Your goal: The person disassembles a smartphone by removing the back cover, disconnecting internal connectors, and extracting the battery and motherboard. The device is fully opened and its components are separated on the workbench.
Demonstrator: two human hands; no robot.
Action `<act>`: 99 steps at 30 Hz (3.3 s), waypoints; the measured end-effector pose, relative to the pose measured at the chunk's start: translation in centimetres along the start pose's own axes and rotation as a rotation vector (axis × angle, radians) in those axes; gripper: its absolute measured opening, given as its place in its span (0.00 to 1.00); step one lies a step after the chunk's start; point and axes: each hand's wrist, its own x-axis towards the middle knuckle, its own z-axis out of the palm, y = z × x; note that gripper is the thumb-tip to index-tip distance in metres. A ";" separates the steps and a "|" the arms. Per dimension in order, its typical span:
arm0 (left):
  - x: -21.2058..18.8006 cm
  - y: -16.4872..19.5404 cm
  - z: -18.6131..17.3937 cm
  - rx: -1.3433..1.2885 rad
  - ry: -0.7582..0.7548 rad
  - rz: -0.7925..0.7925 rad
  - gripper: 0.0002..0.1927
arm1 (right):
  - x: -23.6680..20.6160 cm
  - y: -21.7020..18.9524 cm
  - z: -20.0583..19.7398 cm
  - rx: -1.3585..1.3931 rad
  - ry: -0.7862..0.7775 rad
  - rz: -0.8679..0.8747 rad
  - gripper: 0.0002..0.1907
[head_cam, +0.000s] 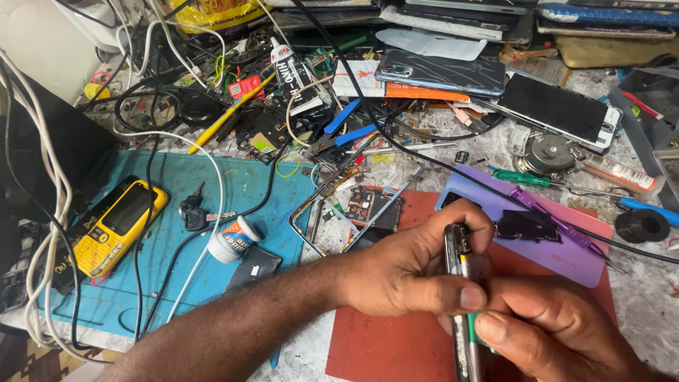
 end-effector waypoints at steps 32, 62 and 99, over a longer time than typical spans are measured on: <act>-1.1 1.4 -0.8 -0.270 0.083 0.053 0.25 | 2.3 -2.9 -6.2 0.337 0.416 -0.542 0.10; -0.4 1.2 -1.3 -0.275 0.102 0.152 0.26 | 5.2 -5.5 -8.7 0.032 0.492 -0.384 0.29; 0.2 2.0 1.8 1.008 0.336 0.242 0.23 | 4.3 -2.8 -8.0 0.068 0.442 -0.343 0.44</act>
